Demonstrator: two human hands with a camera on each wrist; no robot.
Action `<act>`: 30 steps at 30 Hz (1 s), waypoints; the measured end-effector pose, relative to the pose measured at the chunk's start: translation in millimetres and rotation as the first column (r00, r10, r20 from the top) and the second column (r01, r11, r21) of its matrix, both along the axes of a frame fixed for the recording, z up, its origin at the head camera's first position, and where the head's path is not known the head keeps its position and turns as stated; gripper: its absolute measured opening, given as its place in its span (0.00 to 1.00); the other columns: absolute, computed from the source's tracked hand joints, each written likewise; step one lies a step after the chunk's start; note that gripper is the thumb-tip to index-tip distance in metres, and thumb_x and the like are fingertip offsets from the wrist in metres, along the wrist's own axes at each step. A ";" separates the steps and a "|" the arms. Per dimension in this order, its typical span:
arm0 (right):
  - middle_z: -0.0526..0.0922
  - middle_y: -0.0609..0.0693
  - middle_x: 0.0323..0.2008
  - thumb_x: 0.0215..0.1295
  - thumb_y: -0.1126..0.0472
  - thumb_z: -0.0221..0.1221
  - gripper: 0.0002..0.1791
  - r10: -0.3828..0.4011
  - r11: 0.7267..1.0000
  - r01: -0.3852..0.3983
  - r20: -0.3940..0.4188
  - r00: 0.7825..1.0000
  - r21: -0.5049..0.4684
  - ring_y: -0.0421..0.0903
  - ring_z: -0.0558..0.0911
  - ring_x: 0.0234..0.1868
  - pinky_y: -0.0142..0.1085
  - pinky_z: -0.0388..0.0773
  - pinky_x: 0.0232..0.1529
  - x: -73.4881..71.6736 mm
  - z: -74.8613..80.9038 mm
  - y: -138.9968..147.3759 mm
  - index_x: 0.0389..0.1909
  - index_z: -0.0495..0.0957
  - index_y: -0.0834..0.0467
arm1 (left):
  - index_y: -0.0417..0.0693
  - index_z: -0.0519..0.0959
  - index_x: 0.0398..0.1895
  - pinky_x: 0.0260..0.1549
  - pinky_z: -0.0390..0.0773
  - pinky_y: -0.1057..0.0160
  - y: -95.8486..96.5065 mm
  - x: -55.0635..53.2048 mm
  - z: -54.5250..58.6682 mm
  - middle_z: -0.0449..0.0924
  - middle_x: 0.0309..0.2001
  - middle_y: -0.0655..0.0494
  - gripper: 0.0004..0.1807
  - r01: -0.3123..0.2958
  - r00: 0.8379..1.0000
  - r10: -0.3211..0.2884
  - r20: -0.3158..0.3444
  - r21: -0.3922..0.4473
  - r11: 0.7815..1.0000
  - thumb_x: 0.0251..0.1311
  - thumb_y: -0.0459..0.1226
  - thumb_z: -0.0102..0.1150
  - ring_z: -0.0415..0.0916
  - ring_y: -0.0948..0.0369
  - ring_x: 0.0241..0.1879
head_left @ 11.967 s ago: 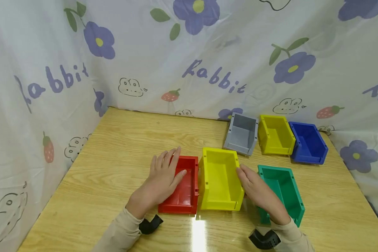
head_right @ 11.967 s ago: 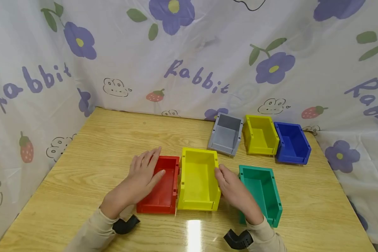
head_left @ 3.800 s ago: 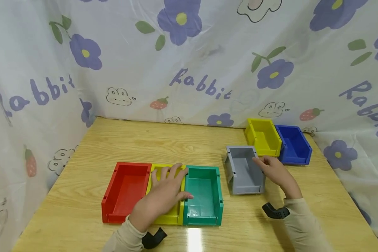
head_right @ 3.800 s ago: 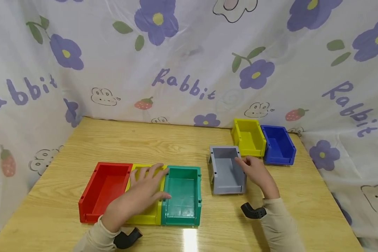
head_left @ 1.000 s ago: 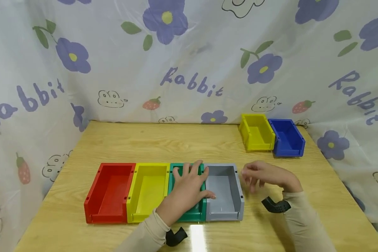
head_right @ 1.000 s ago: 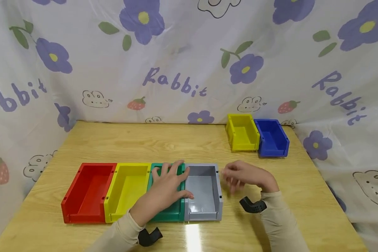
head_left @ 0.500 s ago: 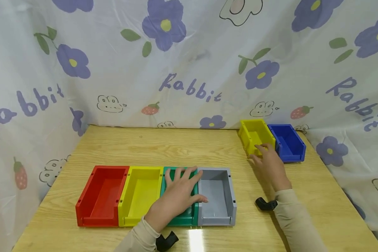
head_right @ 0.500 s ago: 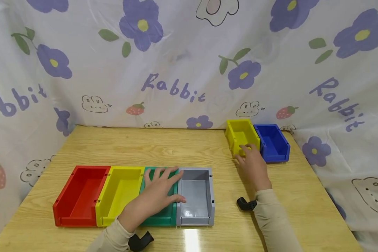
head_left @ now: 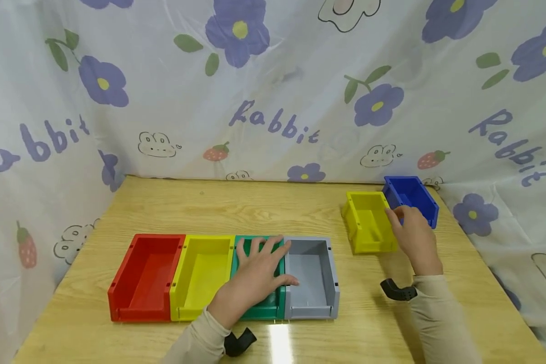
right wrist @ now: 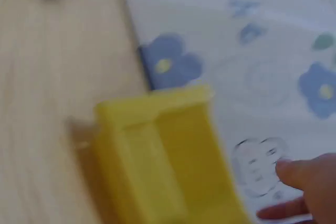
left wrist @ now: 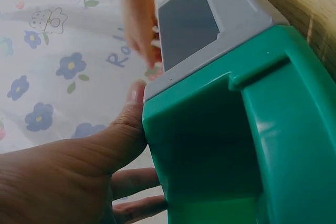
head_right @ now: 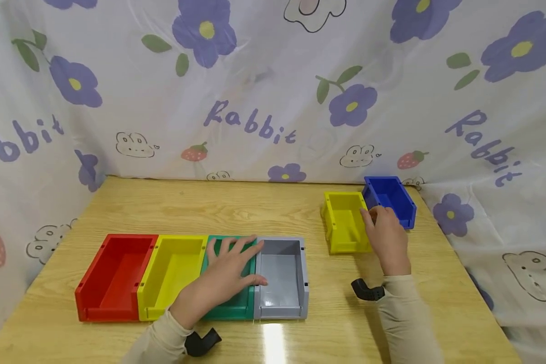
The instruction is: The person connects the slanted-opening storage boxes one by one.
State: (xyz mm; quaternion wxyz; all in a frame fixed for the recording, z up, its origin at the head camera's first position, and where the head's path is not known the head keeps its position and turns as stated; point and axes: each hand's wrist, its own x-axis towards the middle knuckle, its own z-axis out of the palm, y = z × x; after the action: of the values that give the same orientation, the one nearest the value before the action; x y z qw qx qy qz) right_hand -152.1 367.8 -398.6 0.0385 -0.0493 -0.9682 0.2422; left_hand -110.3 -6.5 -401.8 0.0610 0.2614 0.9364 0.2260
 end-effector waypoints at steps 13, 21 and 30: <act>0.70 0.47 0.26 0.81 0.55 0.52 0.14 0.378 0.827 -0.101 0.413 0.829 -0.553 0.39 0.69 0.22 0.31 0.65 0.25 6.2 1.1 31.5 0.42 0.69 0.64 | 0.53 0.67 0.79 0.69 0.41 0.22 -11.9 -13.0 2.0 0.62 0.80 0.49 0.45 0.006 1.000 -0.006 -0.019 -0.024 1.000 0.61 0.59 0.66 0.58 0.39 0.72; 0.85 0.51 0.37 0.82 0.55 0.51 0.25 0.593 0.714 -0.264 0.360 0.721 -0.648 0.36 0.68 0.20 0.30 0.68 0.22 15.0 26.5 18.9 0.64 0.69 0.73 | 0.53 0.66 0.79 0.69 0.41 0.22 -13.8 -15.0 4.8 0.62 0.80 0.49 0.46 -0.008 1.000 0.007 -0.018 -0.045 0.999 0.61 0.60 0.66 0.58 0.39 0.73; 0.83 0.53 0.37 0.82 0.55 0.51 0.25 0.610 0.714 -0.288 0.364 0.704 -0.639 0.37 0.69 0.20 0.30 0.70 0.22 17.9 33.4 2.5 0.65 0.68 0.72 | 0.54 0.65 0.80 0.69 0.41 0.22 -15.4 -11.2 2.2 0.62 0.80 0.50 0.46 -0.035 0.999 0.034 -0.007 -0.056 0.998 0.62 0.60 0.65 0.58 0.40 0.73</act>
State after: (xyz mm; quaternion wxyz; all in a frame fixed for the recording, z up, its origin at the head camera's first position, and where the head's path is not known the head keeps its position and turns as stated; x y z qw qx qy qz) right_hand -134.2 370.3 -365.1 -0.3204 0.1230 -0.8077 0.4795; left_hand -121.5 -21.8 -399.6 0.0616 0.2441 0.9469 0.2000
